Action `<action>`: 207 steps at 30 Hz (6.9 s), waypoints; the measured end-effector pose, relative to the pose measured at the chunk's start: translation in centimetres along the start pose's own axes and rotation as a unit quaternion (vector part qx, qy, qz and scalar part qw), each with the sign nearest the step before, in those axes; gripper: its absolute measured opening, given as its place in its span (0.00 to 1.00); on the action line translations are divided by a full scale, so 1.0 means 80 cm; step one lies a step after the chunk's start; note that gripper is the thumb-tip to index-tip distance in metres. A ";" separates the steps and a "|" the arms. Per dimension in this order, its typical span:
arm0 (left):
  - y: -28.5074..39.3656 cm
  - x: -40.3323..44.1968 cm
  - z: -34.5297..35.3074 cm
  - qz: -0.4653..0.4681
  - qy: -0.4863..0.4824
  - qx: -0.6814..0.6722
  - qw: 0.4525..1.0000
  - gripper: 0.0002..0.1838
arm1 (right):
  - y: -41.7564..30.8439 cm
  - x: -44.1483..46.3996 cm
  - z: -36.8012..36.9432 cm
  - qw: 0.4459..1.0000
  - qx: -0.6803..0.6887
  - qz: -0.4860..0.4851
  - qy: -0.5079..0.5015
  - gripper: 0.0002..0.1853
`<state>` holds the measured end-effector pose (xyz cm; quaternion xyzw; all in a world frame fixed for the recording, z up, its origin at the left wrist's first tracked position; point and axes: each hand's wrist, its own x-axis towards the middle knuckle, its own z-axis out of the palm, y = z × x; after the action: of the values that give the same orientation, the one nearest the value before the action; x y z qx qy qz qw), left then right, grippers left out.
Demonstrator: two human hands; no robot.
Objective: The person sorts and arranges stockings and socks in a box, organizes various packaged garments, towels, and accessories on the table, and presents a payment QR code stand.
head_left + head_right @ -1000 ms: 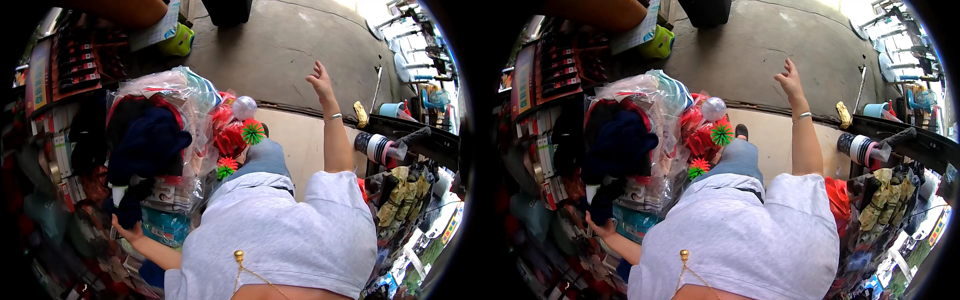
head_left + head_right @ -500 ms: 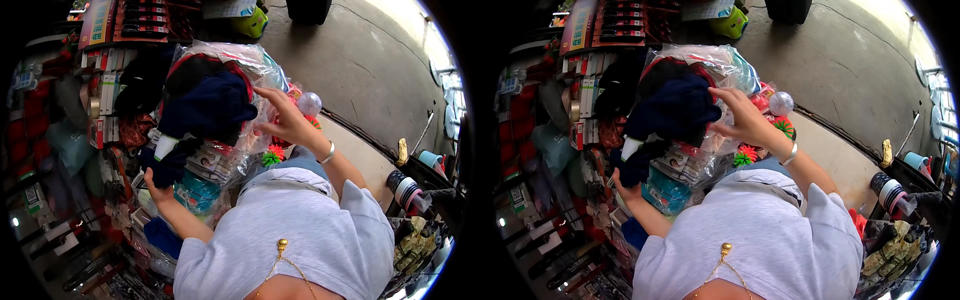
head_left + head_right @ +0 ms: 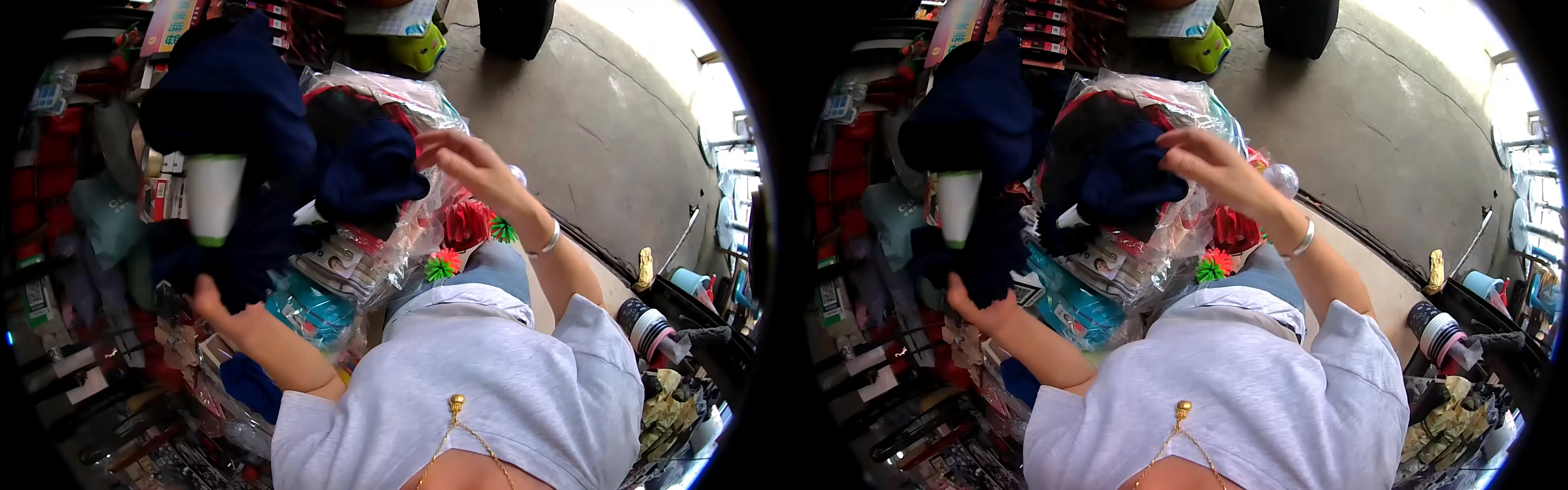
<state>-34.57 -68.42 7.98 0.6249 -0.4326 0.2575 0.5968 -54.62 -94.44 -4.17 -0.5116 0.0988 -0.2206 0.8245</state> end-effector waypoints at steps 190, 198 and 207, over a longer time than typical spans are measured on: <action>-0.506 -0.032 0.085 0.200 -0.686 0.579 0.392 0.26 | 0.098 -0.019 0.127 0.854 -0.469 0.183 0.135 0.15; -0.520 -0.044 0.097 0.089 -0.761 0.516 0.384 0.31 | 0.101 -0.044 0.141 0.856 -0.458 0.174 0.166 0.19; -0.473 0.046 0.029 0.027 -0.750 0.409 0.519 0.23 | 0.106 -0.069 0.134 0.833 -0.517 0.158 0.117 0.17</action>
<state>-1.11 -74.81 -9.11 0.7501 -0.5835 -0.1416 -0.2771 -53.12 -80.11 -7.16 -0.8111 0.3743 -0.0621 0.4452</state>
